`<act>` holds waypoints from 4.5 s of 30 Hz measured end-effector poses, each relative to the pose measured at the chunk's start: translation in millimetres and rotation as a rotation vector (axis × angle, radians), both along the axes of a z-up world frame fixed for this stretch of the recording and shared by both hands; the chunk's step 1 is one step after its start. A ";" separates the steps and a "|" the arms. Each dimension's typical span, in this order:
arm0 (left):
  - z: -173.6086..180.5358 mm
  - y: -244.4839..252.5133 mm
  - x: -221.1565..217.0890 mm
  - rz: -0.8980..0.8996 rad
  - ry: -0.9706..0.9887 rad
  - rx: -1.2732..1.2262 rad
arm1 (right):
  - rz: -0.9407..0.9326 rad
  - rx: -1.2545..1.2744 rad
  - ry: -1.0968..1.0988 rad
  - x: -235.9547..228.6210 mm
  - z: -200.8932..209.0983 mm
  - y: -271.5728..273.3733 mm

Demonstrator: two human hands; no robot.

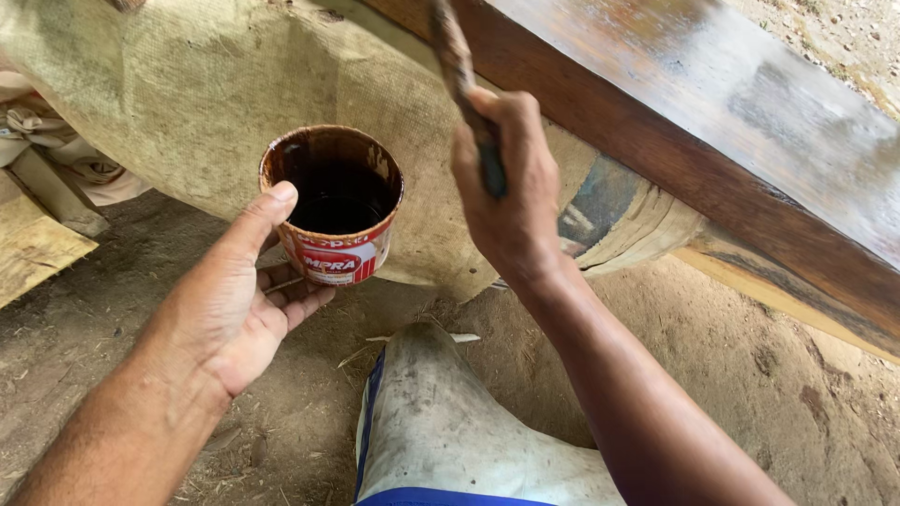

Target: The person applies a dark wood stain to a long wooden plank using a brush. They repeatedly dip the brush into a small can and spread the stain along the plank's surface, working from one end to the other.

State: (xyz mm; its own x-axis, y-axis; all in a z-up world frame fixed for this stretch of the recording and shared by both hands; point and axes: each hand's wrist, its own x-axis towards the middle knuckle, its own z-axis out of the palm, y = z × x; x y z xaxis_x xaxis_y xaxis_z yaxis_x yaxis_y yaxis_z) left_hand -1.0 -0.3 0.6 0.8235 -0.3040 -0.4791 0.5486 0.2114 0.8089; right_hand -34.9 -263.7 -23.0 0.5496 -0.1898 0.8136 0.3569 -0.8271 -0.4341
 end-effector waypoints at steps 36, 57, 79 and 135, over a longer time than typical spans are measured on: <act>15.3 -11.7 7.7 0.039 -0.020 0.053 | -0.023 0.270 0.072 -104.4 33.1 -30.7; 1.5 -22.6 -4.8 -0.018 -0.129 0.082 | 0.338 0.052 0.395 -26.5 67.3 46.2; 3.2 -24.4 -5.8 -0.036 -0.061 0.031 | 0.123 -0.025 0.341 -52.4 62.1 41.9; -18.0 24.5 33.7 0.184 0.060 -0.109 | 0.097 -0.193 -0.215 184.5 30.4 50.2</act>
